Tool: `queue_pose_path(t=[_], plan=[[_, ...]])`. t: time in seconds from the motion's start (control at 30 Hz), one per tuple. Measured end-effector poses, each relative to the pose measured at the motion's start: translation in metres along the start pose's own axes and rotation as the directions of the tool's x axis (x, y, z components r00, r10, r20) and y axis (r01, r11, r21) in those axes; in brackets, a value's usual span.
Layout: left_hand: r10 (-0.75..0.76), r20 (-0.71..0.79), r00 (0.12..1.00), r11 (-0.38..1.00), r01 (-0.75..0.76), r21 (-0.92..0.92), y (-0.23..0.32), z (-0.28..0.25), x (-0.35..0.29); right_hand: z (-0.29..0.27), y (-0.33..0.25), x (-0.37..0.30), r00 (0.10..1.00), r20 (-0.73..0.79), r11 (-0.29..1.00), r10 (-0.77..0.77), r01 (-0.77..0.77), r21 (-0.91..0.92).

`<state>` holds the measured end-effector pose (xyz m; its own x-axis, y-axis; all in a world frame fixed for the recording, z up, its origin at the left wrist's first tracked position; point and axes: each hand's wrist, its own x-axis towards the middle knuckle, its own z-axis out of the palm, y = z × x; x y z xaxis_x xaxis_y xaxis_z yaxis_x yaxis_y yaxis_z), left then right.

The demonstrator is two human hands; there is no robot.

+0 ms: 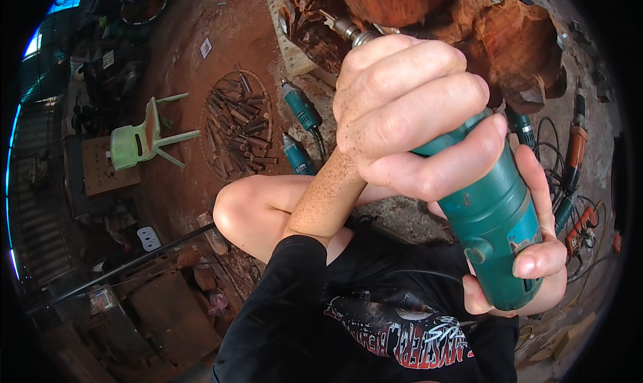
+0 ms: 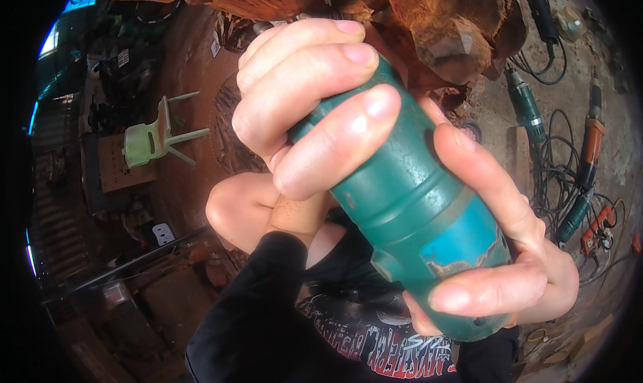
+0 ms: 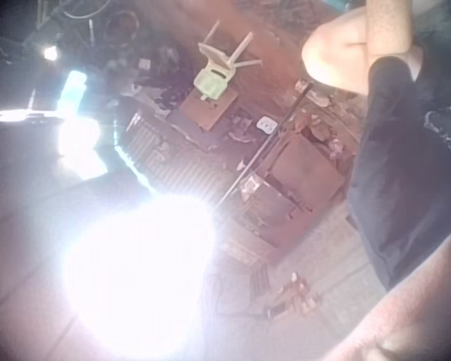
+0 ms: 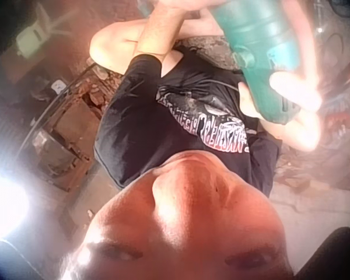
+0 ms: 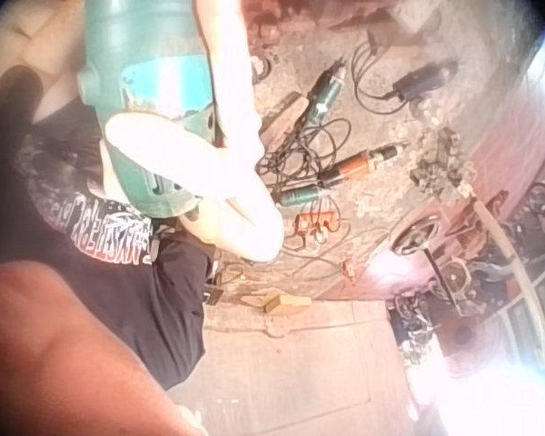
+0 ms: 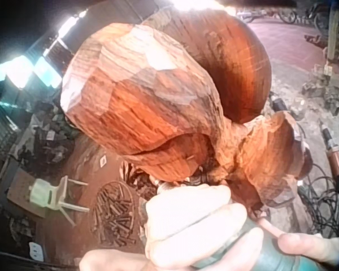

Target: The person uses a green rotary carving tool to shape and detail a large piece of reddish-brown wood. They hold the tool with both hands and move it along the wood surface to remove material and refine the contours.

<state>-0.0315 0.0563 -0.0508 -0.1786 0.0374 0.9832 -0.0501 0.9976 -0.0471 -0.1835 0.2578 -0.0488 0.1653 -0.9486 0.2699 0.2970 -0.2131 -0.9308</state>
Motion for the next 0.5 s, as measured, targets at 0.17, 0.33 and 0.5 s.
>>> queue_pose_path(t=[0.17,0.33,0.5], plan=[[-0.015,-0.032,0.999,0.999,0.016,0.031,0.004,0.005,-0.001,0.002,0.013,0.006,0.974,0.024,0.969,-0.224,0.225,-0.101],[-0.031,-0.042,0.999,0.999,0.031,0.008,0.006,0.001,-0.003,0.001,0.008,0.010,0.963,0.043,0.955,-0.265,0.269,-0.128],[-0.032,-0.060,0.998,0.999,0.030,-0.042,0.012,0.005,-0.005,-0.001,0.004,0.006,0.963,0.047,0.956,-0.264,0.268,-0.117]])
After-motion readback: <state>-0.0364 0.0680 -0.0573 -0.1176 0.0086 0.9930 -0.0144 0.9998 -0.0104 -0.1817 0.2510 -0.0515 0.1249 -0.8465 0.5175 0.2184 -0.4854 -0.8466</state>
